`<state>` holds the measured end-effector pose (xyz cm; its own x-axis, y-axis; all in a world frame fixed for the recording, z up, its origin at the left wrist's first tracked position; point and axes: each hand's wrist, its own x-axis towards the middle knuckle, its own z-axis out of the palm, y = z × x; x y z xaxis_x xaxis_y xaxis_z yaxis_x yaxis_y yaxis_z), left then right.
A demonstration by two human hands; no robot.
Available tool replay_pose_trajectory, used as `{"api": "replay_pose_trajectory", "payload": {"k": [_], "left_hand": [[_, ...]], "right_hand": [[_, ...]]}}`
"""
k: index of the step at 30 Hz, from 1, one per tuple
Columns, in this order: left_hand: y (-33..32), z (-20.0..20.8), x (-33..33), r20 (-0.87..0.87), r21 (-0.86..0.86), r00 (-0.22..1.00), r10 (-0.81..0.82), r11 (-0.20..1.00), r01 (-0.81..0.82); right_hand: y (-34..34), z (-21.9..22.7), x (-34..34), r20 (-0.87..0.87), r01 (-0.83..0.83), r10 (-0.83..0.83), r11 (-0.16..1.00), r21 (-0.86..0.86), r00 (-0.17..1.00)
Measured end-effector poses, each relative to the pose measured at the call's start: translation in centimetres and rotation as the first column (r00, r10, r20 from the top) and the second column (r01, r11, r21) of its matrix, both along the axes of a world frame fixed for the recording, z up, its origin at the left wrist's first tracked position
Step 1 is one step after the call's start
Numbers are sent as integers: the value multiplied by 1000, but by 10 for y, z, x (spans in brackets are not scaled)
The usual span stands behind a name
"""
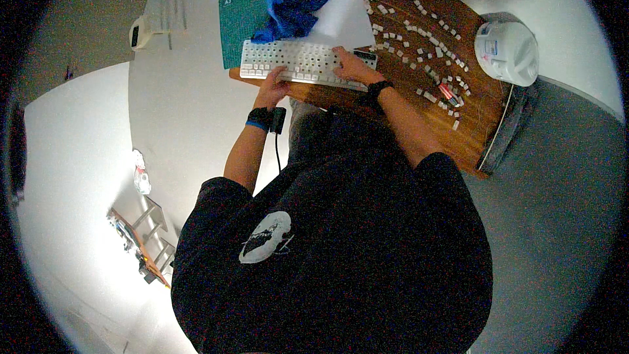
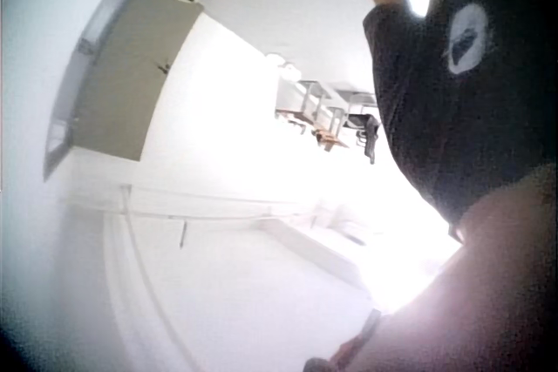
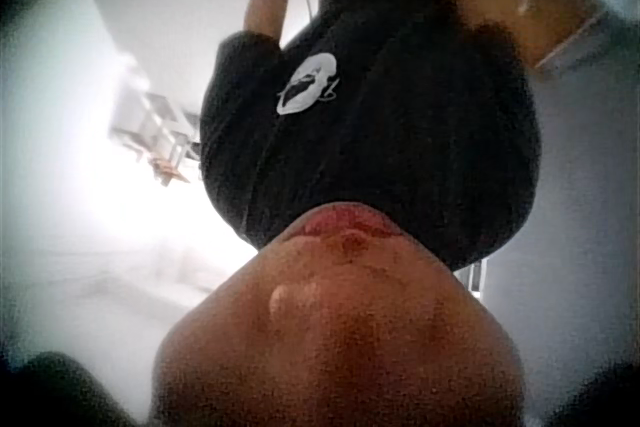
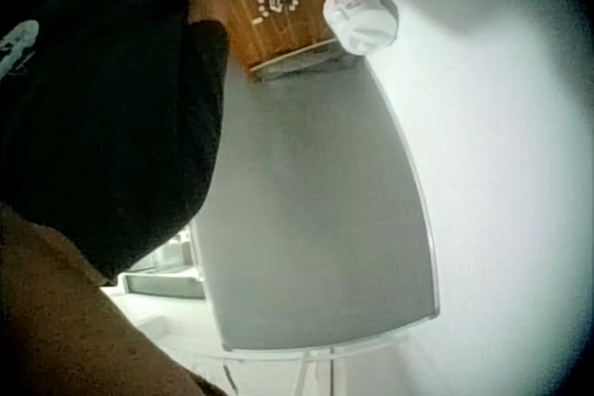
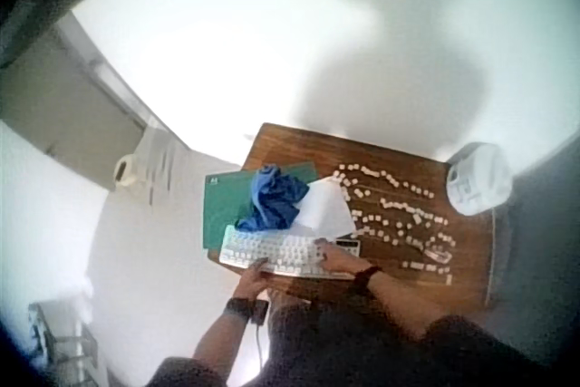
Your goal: The person installs keycaps onto a white keyboard base, picking each keycap from a scattered pile on the table and pressing it into place. They occasionally lift the keyboard to inspect alignment and continue placing keycaps one by one.
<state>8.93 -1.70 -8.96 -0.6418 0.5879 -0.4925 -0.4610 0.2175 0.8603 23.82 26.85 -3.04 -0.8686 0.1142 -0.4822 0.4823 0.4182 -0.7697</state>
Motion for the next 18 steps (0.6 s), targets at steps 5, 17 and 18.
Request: {"api": "replay_pose_trajectory", "payload": {"k": [5,17,18], "left_hand": [[25,62,4,600,46,754,268,929,-367],[63,243,36,-90,73,971,221,974,-215],[65,255,33,-125,66,971,202,979,-195]], "right_hand": [[-2,22,9,74,65,-59,994,-90,996],[3,140,1,-294,97,-298,833,-545,908],[-2,155,-4,-300,102,-322,816,-569,898]]}}
